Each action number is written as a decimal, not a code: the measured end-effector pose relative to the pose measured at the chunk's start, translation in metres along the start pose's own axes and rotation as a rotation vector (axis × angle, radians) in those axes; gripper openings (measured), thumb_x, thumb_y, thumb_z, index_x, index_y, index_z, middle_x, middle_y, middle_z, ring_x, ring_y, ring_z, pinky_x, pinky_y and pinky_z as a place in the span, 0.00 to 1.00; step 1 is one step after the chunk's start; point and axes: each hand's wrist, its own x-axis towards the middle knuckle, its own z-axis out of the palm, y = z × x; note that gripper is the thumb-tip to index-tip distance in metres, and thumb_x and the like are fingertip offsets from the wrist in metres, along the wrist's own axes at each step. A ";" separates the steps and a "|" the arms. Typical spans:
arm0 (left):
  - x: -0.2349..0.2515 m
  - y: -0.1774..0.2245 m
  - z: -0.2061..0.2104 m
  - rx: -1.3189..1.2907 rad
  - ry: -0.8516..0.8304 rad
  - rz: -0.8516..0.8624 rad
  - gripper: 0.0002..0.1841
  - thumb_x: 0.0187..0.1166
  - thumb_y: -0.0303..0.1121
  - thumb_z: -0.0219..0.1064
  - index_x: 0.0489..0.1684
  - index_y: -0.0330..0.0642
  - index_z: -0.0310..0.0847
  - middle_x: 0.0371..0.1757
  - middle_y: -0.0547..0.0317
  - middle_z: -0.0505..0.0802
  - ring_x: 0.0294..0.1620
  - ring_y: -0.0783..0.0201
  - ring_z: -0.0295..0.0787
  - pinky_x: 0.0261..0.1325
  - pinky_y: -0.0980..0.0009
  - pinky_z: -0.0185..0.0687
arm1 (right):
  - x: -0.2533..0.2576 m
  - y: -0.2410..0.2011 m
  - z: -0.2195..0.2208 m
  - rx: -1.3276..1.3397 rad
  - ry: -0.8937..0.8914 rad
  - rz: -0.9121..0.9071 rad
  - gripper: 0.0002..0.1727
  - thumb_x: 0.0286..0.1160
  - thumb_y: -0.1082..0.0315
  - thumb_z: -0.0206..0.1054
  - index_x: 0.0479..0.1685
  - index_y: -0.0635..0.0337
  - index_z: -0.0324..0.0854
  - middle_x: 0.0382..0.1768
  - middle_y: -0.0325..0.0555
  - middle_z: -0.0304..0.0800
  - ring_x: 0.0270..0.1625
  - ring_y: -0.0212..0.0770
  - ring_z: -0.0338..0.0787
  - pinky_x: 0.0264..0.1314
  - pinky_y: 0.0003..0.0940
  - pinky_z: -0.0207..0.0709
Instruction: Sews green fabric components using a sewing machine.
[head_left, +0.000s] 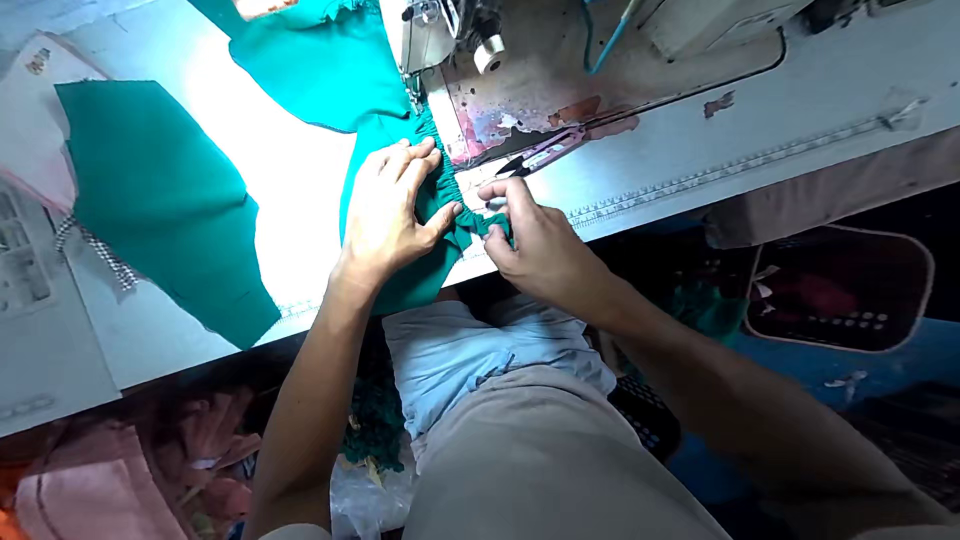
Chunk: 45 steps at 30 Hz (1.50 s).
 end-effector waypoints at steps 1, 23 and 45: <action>0.000 0.000 0.000 0.001 0.002 0.003 0.33 0.78 0.61 0.63 0.72 0.45 0.83 0.81 0.58 0.82 0.86 0.53 0.70 0.89 0.56 0.55 | 0.000 -0.001 -0.001 -0.030 -0.016 -0.016 0.18 0.84 0.73 0.57 0.70 0.60 0.71 0.36 0.53 0.87 0.29 0.48 0.87 0.29 0.45 0.81; 0.004 -0.002 -0.004 -0.068 -0.037 -0.043 0.29 0.80 0.57 0.63 0.71 0.45 0.83 0.82 0.59 0.82 0.86 0.54 0.69 0.89 0.56 0.56 | -0.002 0.002 0.023 -0.409 0.136 -0.263 0.11 0.83 0.64 0.64 0.49 0.56 0.90 0.45 0.52 0.83 0.52 0.55 0.83 0.43 0.46 0.77; 0.019 -0.002 -0.001 0.024 0.231 0.007 0.16 0.87 0.37 0.61 0.59 0.39 0.91 0.64 0.52 0.93 0.69 0.55 0.87 0.75 0.60 0.76 | 0.005 0.019 0.039 -0.367 0.191 -0.375 0.14 0.81 0.62 0.59 0.45 0.58 0.89 0.68 0.49 0.88 0.73 0.54 0.83 0.69 0.51 0.76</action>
